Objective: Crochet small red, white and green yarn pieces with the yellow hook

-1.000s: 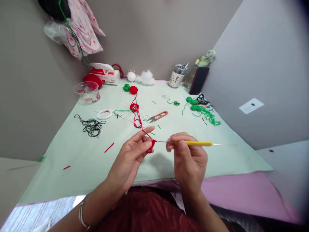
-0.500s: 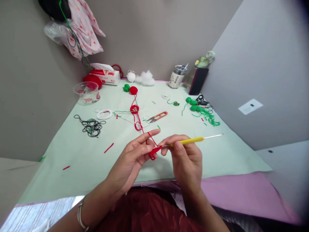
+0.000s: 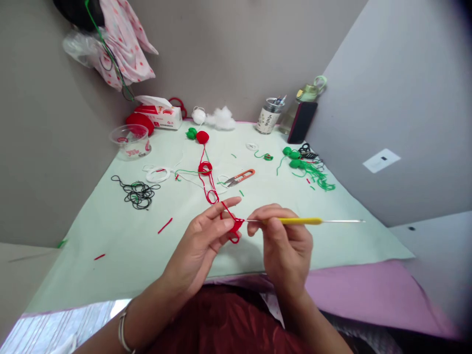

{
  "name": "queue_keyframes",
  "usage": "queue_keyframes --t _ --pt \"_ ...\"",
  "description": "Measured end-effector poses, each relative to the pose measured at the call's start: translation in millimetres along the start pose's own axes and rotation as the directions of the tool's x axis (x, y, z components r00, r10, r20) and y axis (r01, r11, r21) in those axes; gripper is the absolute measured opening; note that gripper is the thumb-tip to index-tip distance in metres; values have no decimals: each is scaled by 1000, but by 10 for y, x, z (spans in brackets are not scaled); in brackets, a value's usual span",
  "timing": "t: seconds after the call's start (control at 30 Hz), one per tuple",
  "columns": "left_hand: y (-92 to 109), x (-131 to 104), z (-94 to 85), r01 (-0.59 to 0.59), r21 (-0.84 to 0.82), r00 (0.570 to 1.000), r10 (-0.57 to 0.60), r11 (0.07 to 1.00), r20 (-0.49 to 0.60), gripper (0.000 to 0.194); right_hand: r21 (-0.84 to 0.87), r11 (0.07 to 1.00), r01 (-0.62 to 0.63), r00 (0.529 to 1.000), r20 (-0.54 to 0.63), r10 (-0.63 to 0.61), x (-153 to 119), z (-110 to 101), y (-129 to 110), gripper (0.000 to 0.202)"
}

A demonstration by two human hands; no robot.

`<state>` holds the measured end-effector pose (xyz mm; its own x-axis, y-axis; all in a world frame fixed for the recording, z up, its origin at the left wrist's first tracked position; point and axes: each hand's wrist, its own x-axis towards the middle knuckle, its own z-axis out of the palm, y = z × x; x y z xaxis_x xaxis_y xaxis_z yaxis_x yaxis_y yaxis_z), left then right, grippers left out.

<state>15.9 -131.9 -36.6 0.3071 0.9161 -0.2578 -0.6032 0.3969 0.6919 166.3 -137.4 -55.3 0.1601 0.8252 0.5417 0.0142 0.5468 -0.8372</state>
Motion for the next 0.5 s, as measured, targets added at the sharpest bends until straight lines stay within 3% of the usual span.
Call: queue_keyframes --t 0.2,0.3,0.4,0.5 --pt "-69 3 14 -88 128 996 91 988 -12 35 -72 997 42 997 61 -38 4 49 9 19" --pt "-85 20 24 -98 92 994 102 991 -45 38 -246 947 209 977 97 -190 -67 28 47 25" --pt "-70 46 17 -9 -25 1000 9 1000 -24 39 -393 840 374 927 185 -326 -104 -20 80 31" --pt "-37 62 -11 53 -91 998 -56 994 -35 33 -273 939 209 978 47 -204 -63 -53 56 26"
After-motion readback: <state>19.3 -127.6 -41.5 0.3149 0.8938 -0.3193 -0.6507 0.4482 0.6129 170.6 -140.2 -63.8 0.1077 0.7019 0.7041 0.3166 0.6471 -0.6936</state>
